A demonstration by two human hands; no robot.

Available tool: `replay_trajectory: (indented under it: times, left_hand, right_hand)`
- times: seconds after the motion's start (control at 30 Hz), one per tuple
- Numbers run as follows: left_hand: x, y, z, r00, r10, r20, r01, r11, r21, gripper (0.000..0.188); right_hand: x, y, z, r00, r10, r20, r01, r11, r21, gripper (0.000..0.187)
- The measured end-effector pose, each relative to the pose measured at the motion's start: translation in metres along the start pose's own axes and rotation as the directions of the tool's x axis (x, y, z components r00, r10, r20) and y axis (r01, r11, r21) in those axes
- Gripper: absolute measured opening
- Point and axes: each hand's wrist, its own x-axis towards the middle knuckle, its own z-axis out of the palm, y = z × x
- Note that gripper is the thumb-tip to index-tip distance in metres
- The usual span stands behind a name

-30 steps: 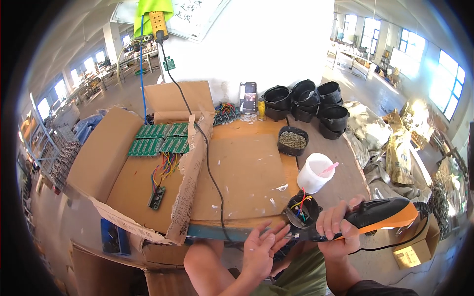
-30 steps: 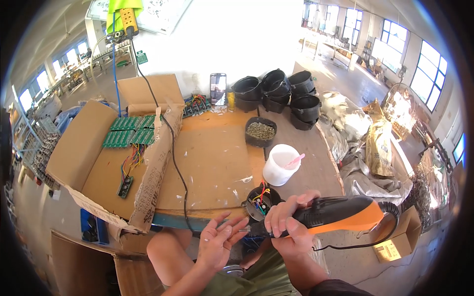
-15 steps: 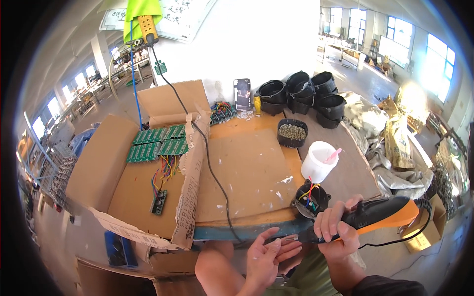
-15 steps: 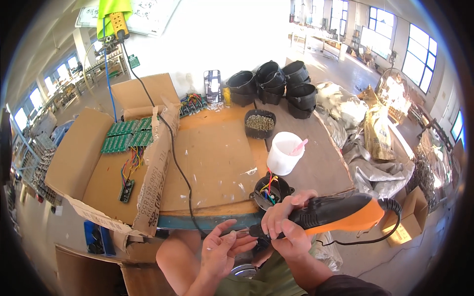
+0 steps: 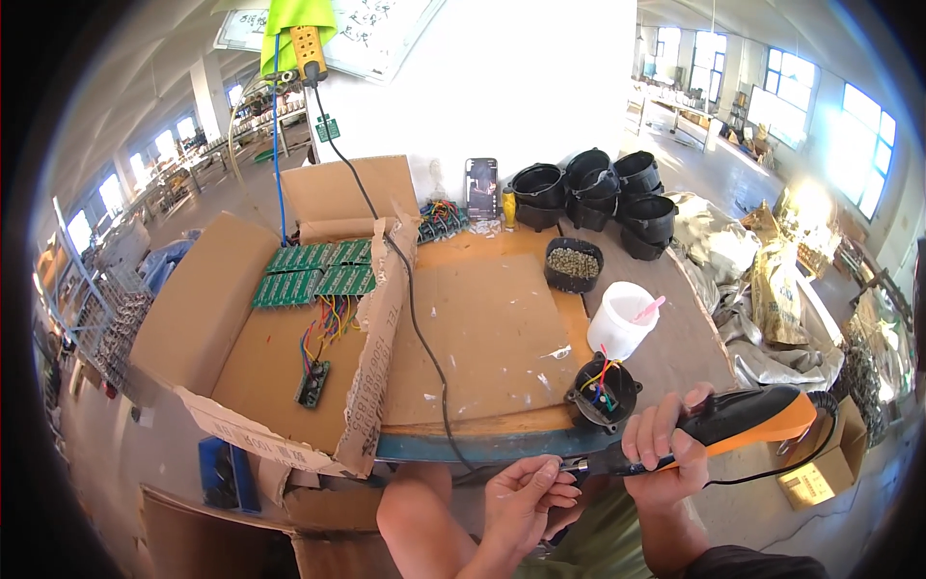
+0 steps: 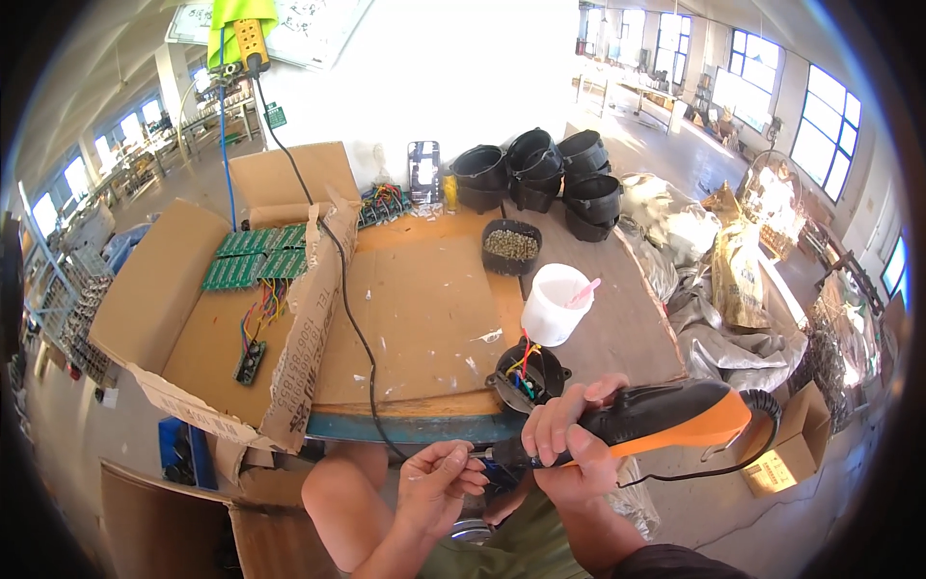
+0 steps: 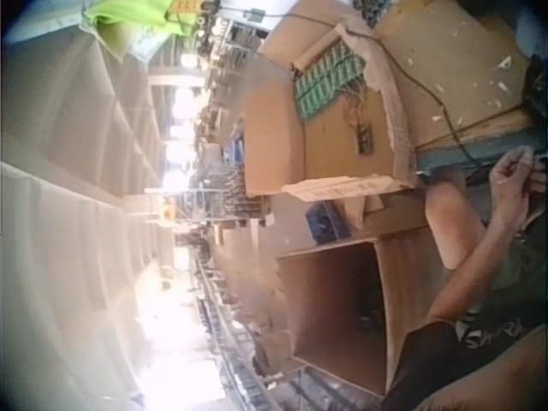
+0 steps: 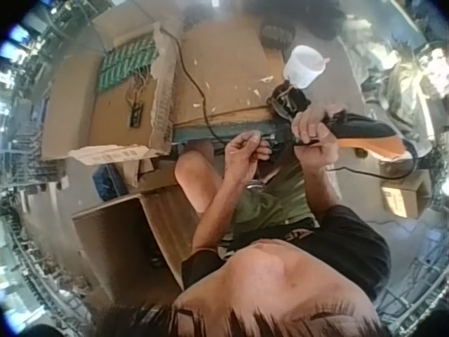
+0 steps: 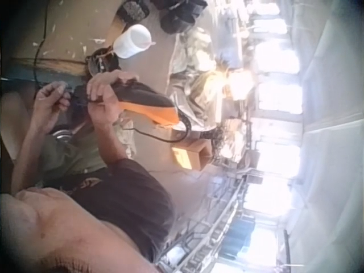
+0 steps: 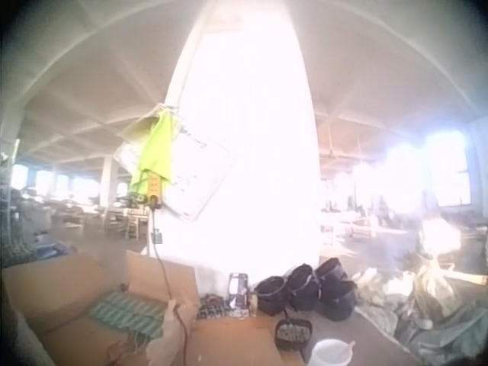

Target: The person applies white adhesive to a circuit board using a small spatula, inserts the board into a black plastic housing, and uses an electric screwdriver to secure components.

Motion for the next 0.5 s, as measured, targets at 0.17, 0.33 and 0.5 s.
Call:
replay_trajectory:
  times: [0.17,0.33,0.5]
  left_hand:
    - [0.002,-0.001,0.000,0.995,-0.067,0.068,0.067,0.998,0.001,0.016]
    - [0.000,-0.003,0.005,0.995,-0.053,0.087,0.054,0.999,-0.003,0.016]
    - [0.000,-0.002,0.008,0.996,-0.025,0.088,0.028,0.999,-0.034,0.016]
  right_hand:
    - [-0.001,-0.002,-0.003,1.000,0.001,-0.031,-0.001,1.000,-0.004,0.034]
    - [-0.004,-0.005,-0.006,1.000,-0.008,-0.002,0.008,1.000,0.027,0.035]
    - [-0.012,-0.003,-0.010,0.997,-0.065,0.048,0.062,0.996,0.059,0.034]
